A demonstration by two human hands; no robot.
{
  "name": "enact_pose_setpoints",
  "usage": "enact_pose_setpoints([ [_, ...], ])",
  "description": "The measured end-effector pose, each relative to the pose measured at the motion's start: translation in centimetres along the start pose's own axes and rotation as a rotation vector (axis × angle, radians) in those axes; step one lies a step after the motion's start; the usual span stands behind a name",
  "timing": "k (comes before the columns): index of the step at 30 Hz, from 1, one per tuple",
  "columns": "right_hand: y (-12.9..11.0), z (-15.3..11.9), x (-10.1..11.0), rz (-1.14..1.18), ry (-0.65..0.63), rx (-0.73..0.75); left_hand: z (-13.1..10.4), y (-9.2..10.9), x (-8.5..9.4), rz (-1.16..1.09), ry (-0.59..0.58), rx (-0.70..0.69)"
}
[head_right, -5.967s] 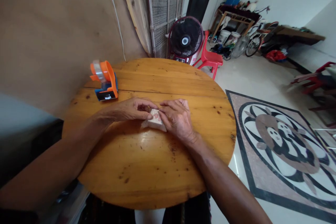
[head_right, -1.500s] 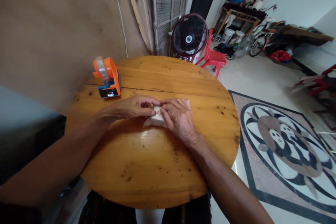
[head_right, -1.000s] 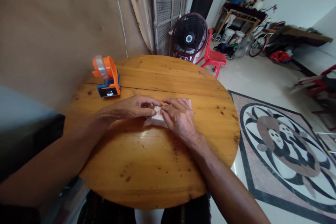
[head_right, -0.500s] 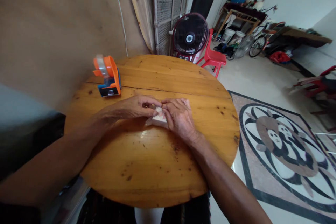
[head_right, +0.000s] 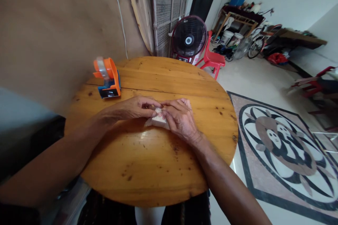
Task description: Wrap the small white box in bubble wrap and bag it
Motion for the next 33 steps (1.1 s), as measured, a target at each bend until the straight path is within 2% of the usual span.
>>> enact_pose_setpoints([
  [3,0.6,-0.1,0.9,0.076,0.056,-0.085,0.0,0.0,0.2,-0.001,0.024,0.043],
  [5,1.3,-0.2,0.9,0.12,0.005,-0.151,-0.1,0.0,0.5,0.027,0.035,0.065],
  [10,2.9,-1.2,-1.0,0.203,-0.388,-0.276,-0.2,-0.9,1.2,-0.006,0.017,0.173],
  [12,2.8,-1.6,-1.4,0.186,-0.47,-0.275,-0.3,-1.2,1.2,-0.013,0.014,0.209],
  [14,2.5,-1.7,-1.6,0.136,-0.48,-0.255,-0.3,-1.1,1.2,0.022,0.013,0.192],
  [18,1.7,-1.5,-1.8,0.036,-0.409,-0.217,-0.3,-0.4,0.7,0.093,0.017,0.13],
  [23,1.7,-1.5,-2.4,-0.011,-0.346,-0.226,-0.3,0.3,0.3,0.04,0.056,0.138],
  [28,2.6,-1.9,-1.5,0.018,-0.475,-0.25,-0.8,-0.6,1.6,-0.06,0.088,0.21],
  [33,3.8,-2.6,-0.5,0.111,-0.564,-0.305,-1.4,-1.9,1.7,-0.125,-0.063,0.293],
])
Point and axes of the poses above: each hand's wrist, its own z-axis towards the middle knuckle, its own x-axis out of the back of the hand, y = z × x, the point moved 5 cm from there along z, towards the middle knuckle, and after that the axes turned 15 degrees about -z, right-handed, at the moved point
